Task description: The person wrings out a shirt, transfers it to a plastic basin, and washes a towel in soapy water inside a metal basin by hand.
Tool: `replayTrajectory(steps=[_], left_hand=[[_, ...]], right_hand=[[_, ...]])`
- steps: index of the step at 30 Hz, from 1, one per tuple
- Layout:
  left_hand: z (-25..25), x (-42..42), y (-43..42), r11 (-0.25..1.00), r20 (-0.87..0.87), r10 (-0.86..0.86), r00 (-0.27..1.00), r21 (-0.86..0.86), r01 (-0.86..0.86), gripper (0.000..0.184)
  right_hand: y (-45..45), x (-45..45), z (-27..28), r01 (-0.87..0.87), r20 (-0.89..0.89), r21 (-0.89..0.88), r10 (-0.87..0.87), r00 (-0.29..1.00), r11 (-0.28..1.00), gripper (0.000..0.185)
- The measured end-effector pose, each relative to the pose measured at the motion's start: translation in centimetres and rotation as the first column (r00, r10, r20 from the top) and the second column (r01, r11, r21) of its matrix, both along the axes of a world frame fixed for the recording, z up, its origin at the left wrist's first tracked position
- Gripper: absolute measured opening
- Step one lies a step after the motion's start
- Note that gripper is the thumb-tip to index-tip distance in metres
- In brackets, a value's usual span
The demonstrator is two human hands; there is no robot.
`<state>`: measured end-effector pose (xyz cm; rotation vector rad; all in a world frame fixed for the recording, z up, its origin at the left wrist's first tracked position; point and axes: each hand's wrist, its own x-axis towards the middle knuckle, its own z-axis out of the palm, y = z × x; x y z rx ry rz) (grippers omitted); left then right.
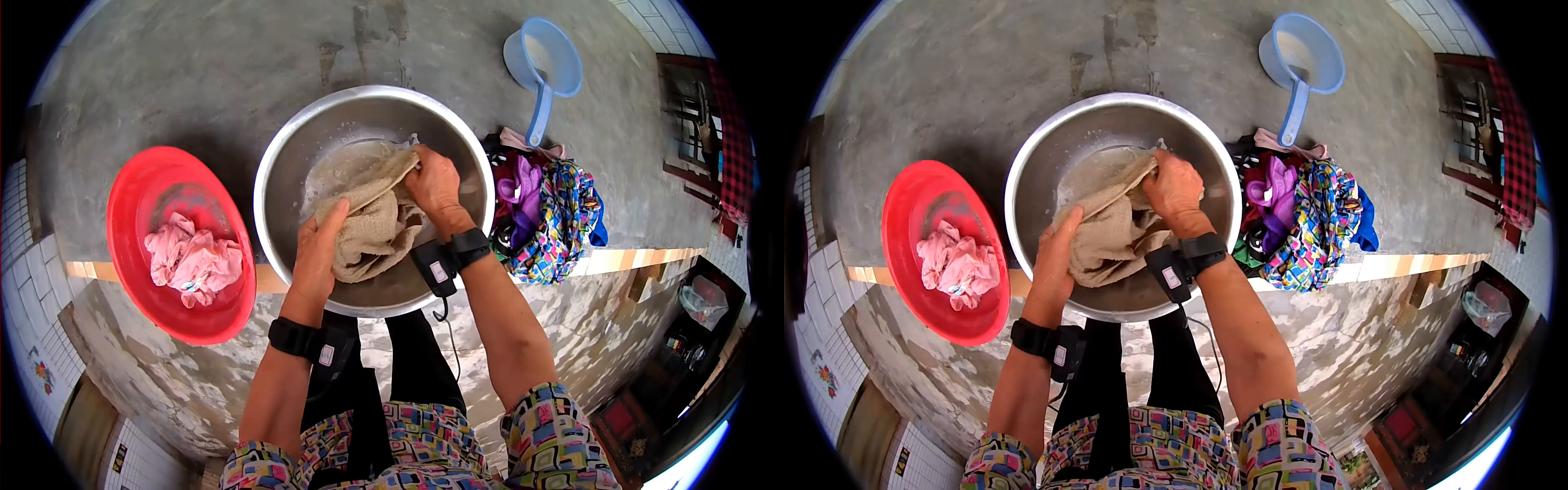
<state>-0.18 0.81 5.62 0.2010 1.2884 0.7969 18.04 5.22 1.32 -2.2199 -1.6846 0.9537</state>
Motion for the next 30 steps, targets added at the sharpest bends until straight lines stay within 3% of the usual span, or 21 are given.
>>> replayTrajectory(steps=[2, 3, 5, 6, 9, 10, 11, 12, 14, 16, 17, 18, 19, 20, 21, 24, 26, 28, 29, 30], left_hand=[[-0.7, -1.2, 0.3, 0.998, -0.01, -0.063, 0.998, 0.023, 0.063, 0.051], [-1.8, -1.8, 0.5, 0.997, -0.133, -0.045, 0.99, 0.051, 0.052, 0.051], [-2.0, -1.8, 0.6, 0.992, -0.377, -0.025, 0.926, 0.106, 0.07, 0.053], [-2.4, -1.5, 0.0, 0.992, -0.381, -0.026, 0.924, 0.106, 0.071, 0.053], [-3.1, -0.4, -1.6, 0.986, -0.299, -0.075, 0.951, -0.162, 0.026, 0.059], [-3.8, -0.4, -1.5, 0.987, -0.299, -0.075, 0.951, -0.161, 0.027, 0.059], [-4.9, -0.6, -1.4, 0.991, -0.095, 0.072, 0.993, -0.109, -0.083, 0.059], [-6.0, -0.7, -1.3, 0.976, 0.119, 0.21, 0.97, -0.08, -0.202, 0.059], [-7.1, -0.9, -1.5, 0.98, 0.096, 0.198, 0.976, -0.046, -0.194, 0.055], [-8.3, -0.6, -1.8, 0.963, 0.27, 0.215, 0.938, 0.098, -0.249, 0.05], [-7.7, -0.3, -2.3, 0.92, -0.096, -0.016, 0.995, 0.389, 0.052, 0.045], [-7.2, -0.1, -2.4, 0.919, -0.094, -0.016, 0.995, 0.39, 0.052, 0.045], [-4.4, 0.6, -1.5, 0.991, -0.099, 0.029, 0.995, 0.132, -0.016, 0.043], [-2.6, 1.1, -0.9, 0.988, -0.119, 0.073, 0.99, -0.127, -0.088, 0.04], [-2.7, 1.2, -1.6, 0.992, 0.11, 0.102, 0.989, 0.06, -0.109, 0.038], [-0.2, 2.2, -0.5, 0.998, 0.055, 0.066, 0.996, -0.015, -0.066, 0.038], [-0.2, 0.6, -0.1, 0.999, 0.094, -0.018, 0.995, 0.044, 0.014, 0.042], [-2.2, -1.0, -0.5, 0.948, -0.272, -0.041, 0.962, 0.295, 0.123, 0.047], [-2.6, -1.5, -0.6, 0.949, -0.434, -0.056, 0.899, 0.257, 0.183, 0.054], [-3.1, -1.6, -1.2, 0.948, -0.438, -0.058, 0.897, 0.256, 0.186, 0.054]], right_hand=[[0.0, 1.2, 0.2, -0.026, 0.026, 0.066, 0.024, 0.999, 0.998, 0.03], [0.1, 1.3, 0.1, -0.026, 0.031, 0.069, 0.024, 0.999, 0.997, 0.03], [-0.3, 0.8, -0.9, -0.326, 0.288, 0.332, 0.234, 0.929, 0.885, 0.043], [-0.6, -0.1, -1.7, -0.324, 0.284, 0.334, 0.233, 0.93, 0.885, 0.043], [-1.3, -4.2, -3.0, -0.271, 0.211, 0.338, 0.208, 0.955, 0.901, 0.046], [-1.2, -5.4, -2.7, -0.223, 0.045, 0.078, 0.22, 0.974, 0.972, 0.047], [-1.6, -6.1, -2.4, -0.202, -0.119, -0.198, 0.181, 0.976, 0.959, 0.049], [-2.1, -6.4, -2.0, -0.201, -0.119, -0.201, 0.18, 0.977, 0.959, 0.049], [-3.6, -6.8, -0.6, -0.147, -0.617, -0.094, 0.059, 0.785, 0.985, 0.041], [-5.5, -8.3, 2.1, -0.142, -0.551, -0.018, 0.109, 0.827, 0.99, 0.038], [-5.8, -8.7, 2.9, -0.142, -0.483, 0.063, 0.155, 0.861, 0.988, 0.035], [-5.5, -8.3, 2.8, -0.142, -0.482, 0.064, 0.156, 0.862, 0.988, 0.035], [-5.0, -7.7, 2.4, -0.107, -0.343, 0.087, 0.131, 0.93, 0.99, 0.033], [-4.1, -6.8, 1.9, -0.075, -0.2, 0.121, 0.098, 0.975, 0.99, 0.032], [-2.9, -5.5, 1.3, -0.064, -0.112, 0.083, 0.073, 0.991, 0.994, 0.032], [-1.5, -1.7, -0.7, -0.14, 0.019, -0.016, 0.14, 0.99, 0.99, 0.028], [-1.8, 0.5, -0.9, -0.099, -0.034, 0.174, 0.106, 0.994, 0.98, 0.03], [-1.4, 1.8, -0.3, -0.039, 0.034, 0.102, 0.036, 0.999, 0.994, 0.04], [-1.3, 1.5, -0.6, -0.029, 0.014, 0.108, 0.028, 1.0, 0.994, 0.051], [-1.3, 0.5, -1.1, -0.026, 0.01, 0.109, 0.025, 1.0, 0.994, 0.051]])
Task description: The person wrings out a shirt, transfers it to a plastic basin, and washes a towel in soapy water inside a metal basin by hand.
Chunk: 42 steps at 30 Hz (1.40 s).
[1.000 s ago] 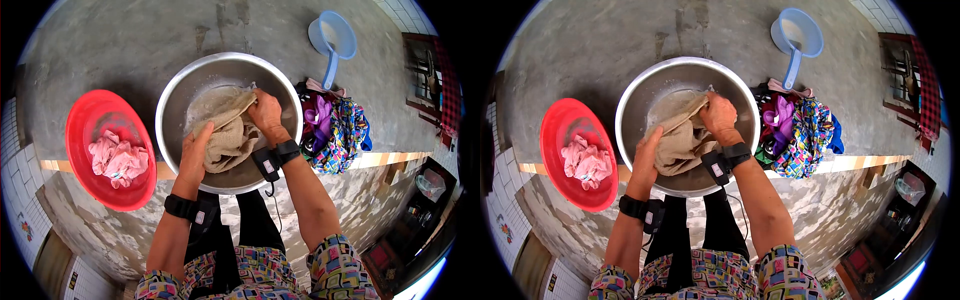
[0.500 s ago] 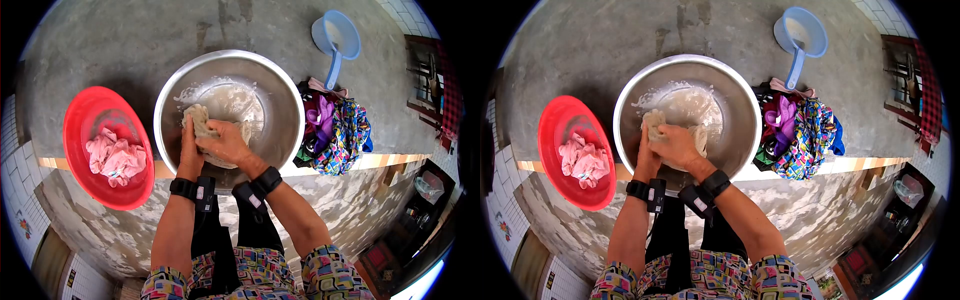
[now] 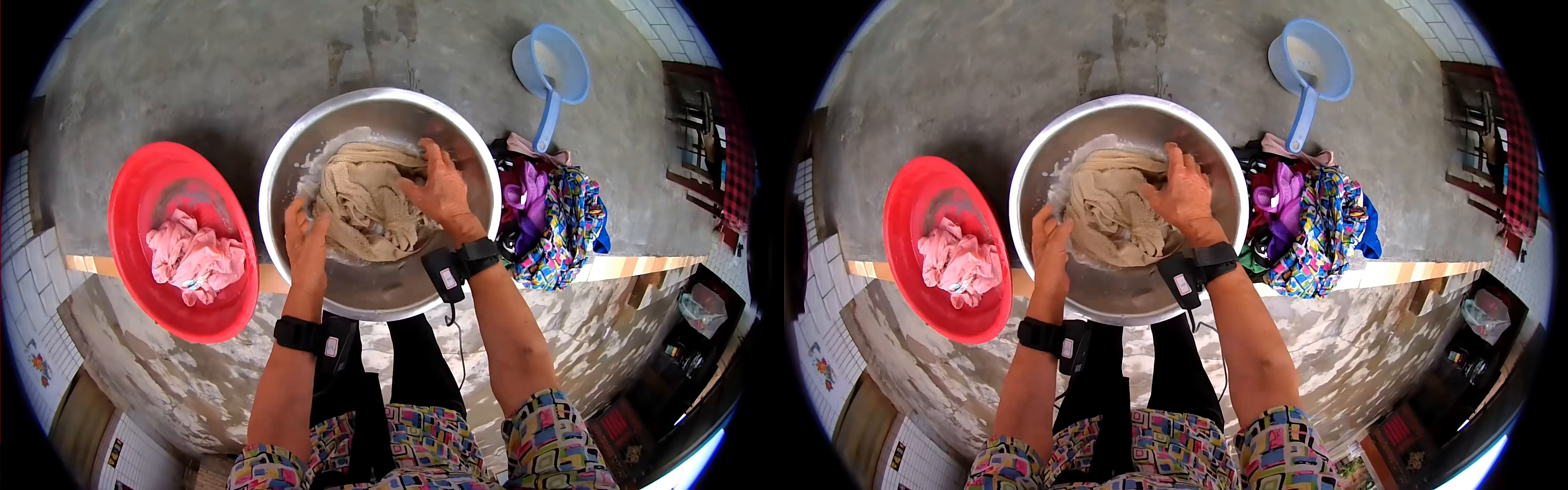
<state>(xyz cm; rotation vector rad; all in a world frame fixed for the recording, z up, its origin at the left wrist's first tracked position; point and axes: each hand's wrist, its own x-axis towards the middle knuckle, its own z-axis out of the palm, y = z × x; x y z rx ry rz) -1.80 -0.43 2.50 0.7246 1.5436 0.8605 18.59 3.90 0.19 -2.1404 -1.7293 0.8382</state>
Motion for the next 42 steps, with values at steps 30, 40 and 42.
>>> replayTrajectory(steps=[30, 40, 42], left_hand=[[-1.9, 1.8, 0.1, 0.867, 0.361, 0.45, 0.817, -0.395, -0.303, 0.047], [-1.1, 1.8, 0.0, 0.919, 0.502, 0.393, 0.771, -0.237, -0.314, 0.034], [1.3, 1.9, 0.8, 0.954, 0.433, 0.258, 0.864, -0.253, -0.159, 0.039]], right_hand=[[-0.3, -5.4, -0.9, -0.052, -0.462, -0.387, -0.145, 0.875, 0.921, 0.06], [-1.4, -6.7, 2.2, 0.109, -0.485, 0.076, -0.059, 0.873, 0.991, 0.03], [-0.4, -4.6, 3.1, 0.02, -0.254, -0.018, -0.024, 0.967, 1.0, 0.026]])
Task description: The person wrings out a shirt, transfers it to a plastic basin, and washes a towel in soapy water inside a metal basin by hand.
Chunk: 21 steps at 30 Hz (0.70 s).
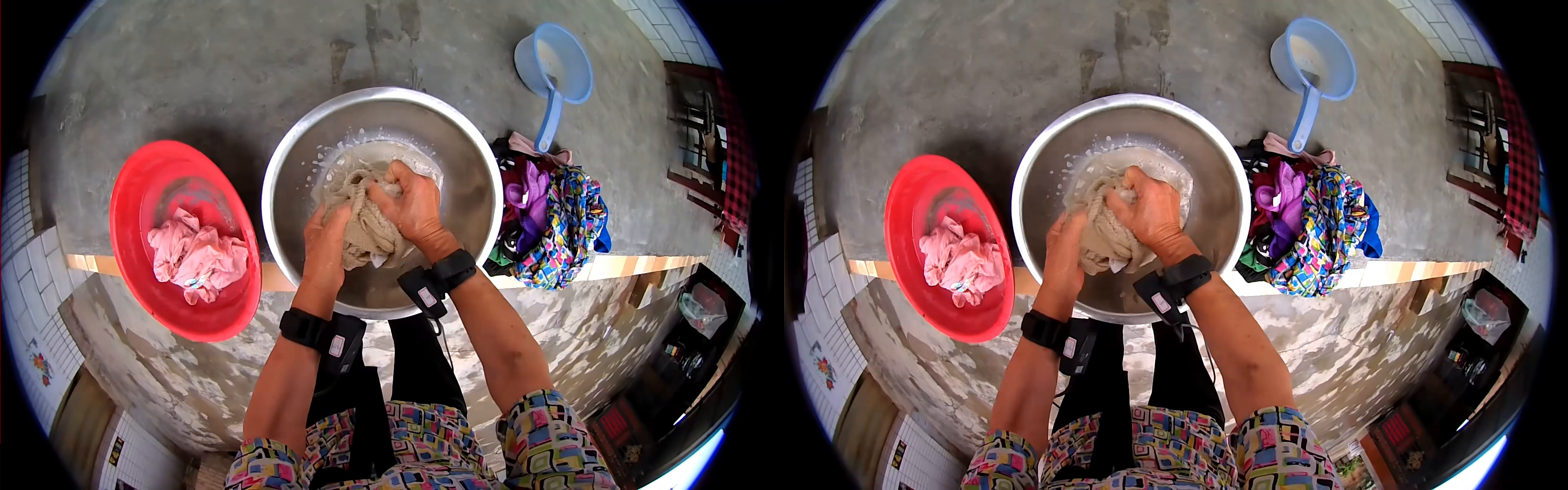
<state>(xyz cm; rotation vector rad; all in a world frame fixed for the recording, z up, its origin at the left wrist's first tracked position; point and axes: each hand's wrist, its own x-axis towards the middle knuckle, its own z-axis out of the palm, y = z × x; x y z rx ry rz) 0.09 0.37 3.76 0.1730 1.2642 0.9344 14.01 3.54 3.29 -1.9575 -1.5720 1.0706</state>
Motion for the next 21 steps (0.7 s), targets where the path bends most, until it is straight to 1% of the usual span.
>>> replayTrajectory(steps=[1, 2, 3, 4, 5, 6, 7, 8, 9, 10, 12, 14, 15, 16, 17, 18, 19, 20, 21], left_hand=[[0.2, -0.7, 0.5, 0.997, 0.01, -0.082, 0.997, 0.008, 0.082, 0.045], [0.2, -1.8, 0.8, 0.997, 0.013, -0.079, 0.997, 0.007, 0.079, 0.045], [0.3, -3.1, 1.0, 0.986, -0.103, -0.14, 0.985, 0.081, 0.149, 0.045], [0.3, -4.0, 1.3, 0.963, -0.228, -0.184, 0.956, 0.153, 0.222, 0.046], [0.0, -4.2, 1.1, 0.97, -0.243, -0.084, 0.967, 0.202, 0.135, 0.045], [-0.9, -4.0, 0.6, 0.971, -0.243, -0.079, 0.967, 0.203, 0.131, 0.045], [-2.3, -3.5, -0.3, 0.983, -0.353, -0.088, 0.932, 0.122, 0.139, 0.046], [-3.0, -2.9, -0.8, 0.989, -0.458, -0.106, 0.882, 0.04, 0.14, 0.046], [-3.7, -2.3, -1.2, 0.995, -0.437, -0.1, 0.894, -0.017, 0.102, 0.049], [-3.8, -1.5, -1.0, 0.995, -0.437, -0.098, 0.894, -0.018, 0.1, 0.049], [-3.3, -0.3, -0.4, 0.967, -0.297, -0.044, 0.954, -0.252, -0.033, 0.053], [-3.3, 0.1, -0.4, 0.973, -0.304, -0.061, 0.951, -0.23, -0.011, 0.056], [-3.6, -0.3, -0.3, 0.991, -0.135, 0.034, 0.99, -0.125, -0.051, 0.055], [-4.3, -1.2, -0.3, 0.993, 0.042, 0.116, 0.992, -0.031, -0.115, 0.054], [-5.3, -2.3, -0.7, 0.987, 0.114, 0.114, 0.987, -0.129, -0.099, 0.045], [-6.7, -2.3, -1.5, 0.987, 0.117, 0.114, 0.986, -0.129, -0.099, 0.045], [-7.0, -2.0, -2.2, 0.997, -0.068, -0.036, 0.997, 0.059, 0.04, 0.039], [-7.3, -2.0, -2.6, 0.953, -0.277, -0.144, 0.95, 0.22, 0.209, 0.033], [-7.7, -2.0, -3.1, 0.931, -0.323, -0.17, 0.931, 0.256, 0.259, 0.025]], right_hand=[[0.2, 1.0, 0.0, -0.004, 0.003, 0.005, 0.004, 1.0, 1.0, 0.026], [-0.1, 1.9, -0.1, -0.033, 0.048, 0.032, 0.032, 0.998, 0.999, 0.025], [-0.5, 3.0, -0.3, -0.059, 0.092, 0.054, 0.054, 0.994, 0.997, 0.024], [-0.6, 4.5, -0.9, -0.133, 0.149, 0.032, 0.127, 0.981, 0.991, 0.025], [-0.4, 5.2, -0.7, -0.186, 0.181, -0.034, 0.189, 0.965, 0.982, 0.026], [-0.5, 5.7, -0.7, -0.231, 0.213, -0.108, 0.25, 0.945, 0.967, 0.028], [-0.2, 5.6, -1.1, -0.228, 0.216, -0.114, 0.249, 0.944, 0.967, 0.028], [0.4, 5.0, -1.8, -0.194, 0.29, 0.033, 0.176, 0.941, 0.98, 0.031], [0.7, 4.1, -2.6, -0.17, 0.349, 0.183, 0.098, 0.932, 0.968, 0.034], [0.7, 3.0, -3.3, -0.173, 0.349, 0.182, 0.101, 0.932, 0.968, 0.034], [0.5, 0.1, -4.5, -0.114, 0.081, -0.099, 0.122, 0.989, 0.988, 0.033], [-0.3, -2.1, -3.9, -0.227, -0.173, -0.217, 0.191, 0.966, 0.949, 0.031], [-1.2, -2.7, -3.1, -0.212, -0.384, -0.219, 0.115, 0.916, 0.952, 0.029], [-2.3, -3.4, -2.1, -0.204, -0.579, -0.224, 0.038, 0.814, 0.953, 0.028], [-3.3, -4.0, -0.8, -0.208, -0.579, -0.222, 0.043, 0.814, 0.952, 0.028], [-4.2, -4.4, 0.6, -0.186, -0.54, -0.203, 0.048, 0.84, 0.961, 0.028], [-4.8, -4.6, 1.4, -0.16, -0.499, -0.187, 0.046, 0.865, 0.969, 0.028], [-4.7, -4.8, 1.5, -0.158, -0.499, -0.185, 0.045, 0.865, 0.97, 0.028], [-4.3, -4.9, 1.5, -0.117, -0.399, -0.084, 0.074, 0.914, 0.99, 0.028]])
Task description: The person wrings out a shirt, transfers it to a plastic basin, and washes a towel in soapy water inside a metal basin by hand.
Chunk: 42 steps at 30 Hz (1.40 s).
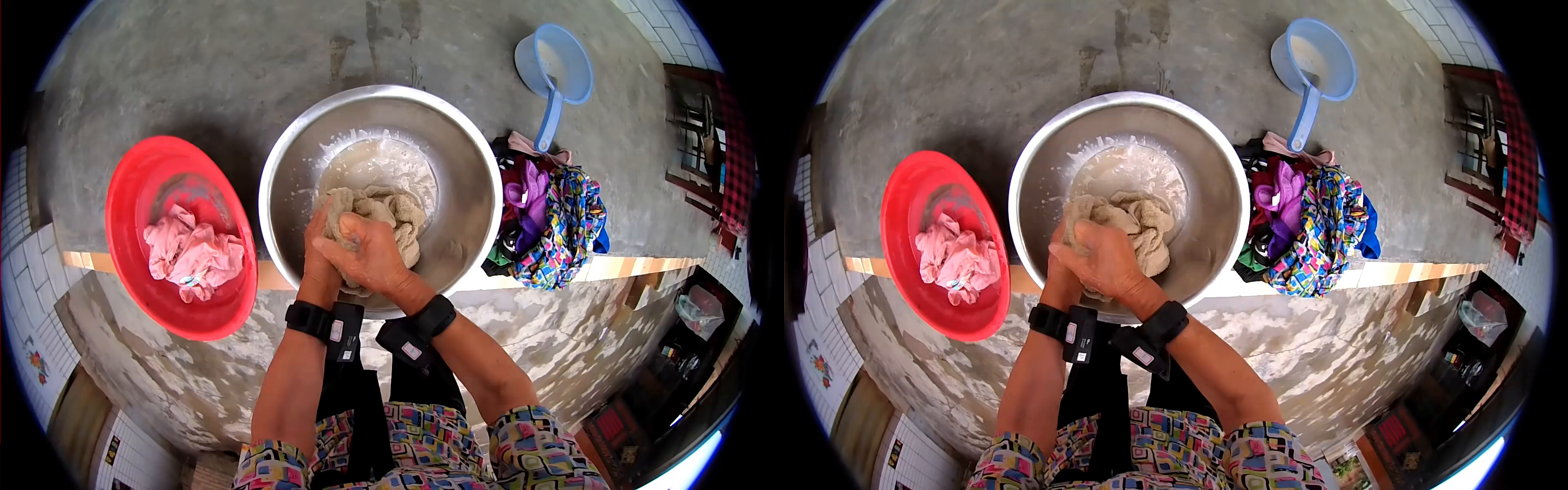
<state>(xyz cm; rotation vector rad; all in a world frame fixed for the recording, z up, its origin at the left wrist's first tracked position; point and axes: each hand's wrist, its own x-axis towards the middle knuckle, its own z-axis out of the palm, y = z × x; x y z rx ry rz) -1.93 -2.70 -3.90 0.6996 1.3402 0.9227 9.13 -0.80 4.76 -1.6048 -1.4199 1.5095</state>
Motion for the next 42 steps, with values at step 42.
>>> replayTrajectory(steps=[42], left_hand=[[3.7, 2.1, 0.9, 0.774, 0.037, 0.392, 0.919, -0.554, -0.308, 0.032]], right_hand=[[4.0, 4.1, -5.9, -0.214, 0.444, -0.01, 0.196, 0.874, 0.977, 0.025]])
